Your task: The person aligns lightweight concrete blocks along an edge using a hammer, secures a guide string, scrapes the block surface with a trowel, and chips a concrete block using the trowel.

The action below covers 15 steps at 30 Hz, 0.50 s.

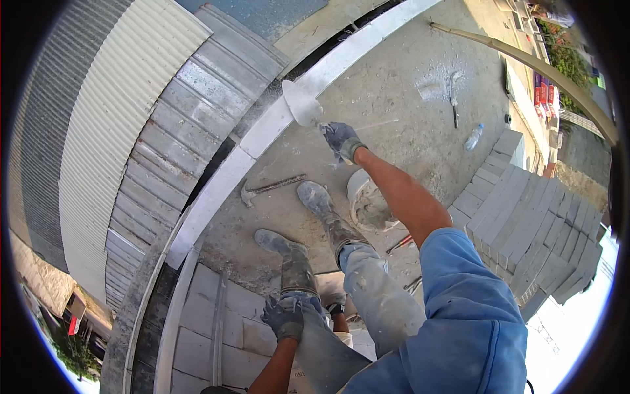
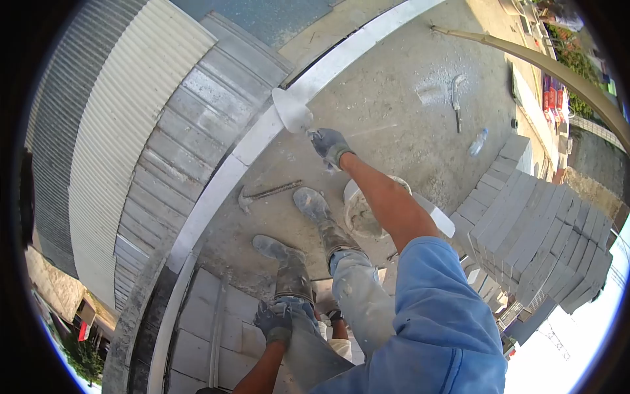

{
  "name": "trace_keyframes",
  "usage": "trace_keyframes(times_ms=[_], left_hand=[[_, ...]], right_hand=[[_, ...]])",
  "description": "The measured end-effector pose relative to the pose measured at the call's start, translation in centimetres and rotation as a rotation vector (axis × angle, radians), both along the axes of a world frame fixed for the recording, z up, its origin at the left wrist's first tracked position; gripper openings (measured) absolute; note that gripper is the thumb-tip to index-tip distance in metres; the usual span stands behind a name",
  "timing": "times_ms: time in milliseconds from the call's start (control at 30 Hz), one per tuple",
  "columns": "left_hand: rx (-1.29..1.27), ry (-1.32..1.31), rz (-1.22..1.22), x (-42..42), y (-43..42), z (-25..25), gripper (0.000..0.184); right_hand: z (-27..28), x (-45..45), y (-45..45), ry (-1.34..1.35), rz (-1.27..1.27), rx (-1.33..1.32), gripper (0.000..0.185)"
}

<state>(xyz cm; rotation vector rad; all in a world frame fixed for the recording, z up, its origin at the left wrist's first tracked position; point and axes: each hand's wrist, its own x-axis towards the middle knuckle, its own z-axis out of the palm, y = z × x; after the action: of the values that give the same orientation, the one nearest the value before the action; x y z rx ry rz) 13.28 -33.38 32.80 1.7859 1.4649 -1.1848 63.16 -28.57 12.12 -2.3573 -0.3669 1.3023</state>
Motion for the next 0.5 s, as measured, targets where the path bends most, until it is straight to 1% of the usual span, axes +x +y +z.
trace_keyframes(times_ms=[33, 67, 100, 133, 167, 200, 267, 333, 400, 433, 500], left_hand=[[0.013, -0.015, -0.021, -0.3, 0.0, -0.2, 0.097], [0.024, -0.023, -0.042, -0.5, 0.0, -0.1, 0.097], [-0.001, 0.028, -0.065, -0.3, 0.1, -0.3, 0.098], [-0.002, 0.029, -0.071, -0.2, 0.2, -0.3, 0.098], [-0.026, 0.061, -0.086, -0.1, 0.3, -0.2, 0.098], [-0.048, 0.087, -0.098, 0.2, 0.4, -0.4, 0.098], [-0.031, 0.048, -0.110, 0.1, 1.0, -1.0, 0.097], [-0.009, 0.019, -0.118, -0.1, 1.5, -1.5, 0.096], [0.066, -0.041, -0.138, 0.5, 2.3, -2.2, 0.096], [0.070, -0.040, -0.148, 1.1, 2.6, -2.0, 0.095], [0.055, -0.015, -0.166, 1.9, 2.8, -2.0, 0.095]], right_hand=[[3.2, 4.9, -1.0, 0.110, -0.250, -0.050, 0.037], [2.1, 10.6, -4.2, 0.281, -0.484, 0.091, 0.039], [3.3, 14.7, -5.3, 0.172, -0.552, 0.038, 0.045], [3.2, 19.1, -7.1, 0.154, -0.662, 0.044, 0.049], [4.2, 21.7, -7.5, 0.070, -0.780, 0.062, 0.051], [4.6, 23.5, -7.6, 0.034, -0.812, 0.082, 0.051], [5.4, 23.6, -5.9, 0.182, -0.714, 0.225, 0.050], [6.0, 21.2, -2.5, 0.299, -0.481, 0.263, 0.048], [4.1, 20.1, -0.7, 0.366, -0.297, 0.245, 0.047], [4.0, 20.9, -1.3, 0.368, -0.306, 0.241, 0.047], [3.2, 23.2, -1.6, 0.261, -0.092, 0.041, 0.047]])
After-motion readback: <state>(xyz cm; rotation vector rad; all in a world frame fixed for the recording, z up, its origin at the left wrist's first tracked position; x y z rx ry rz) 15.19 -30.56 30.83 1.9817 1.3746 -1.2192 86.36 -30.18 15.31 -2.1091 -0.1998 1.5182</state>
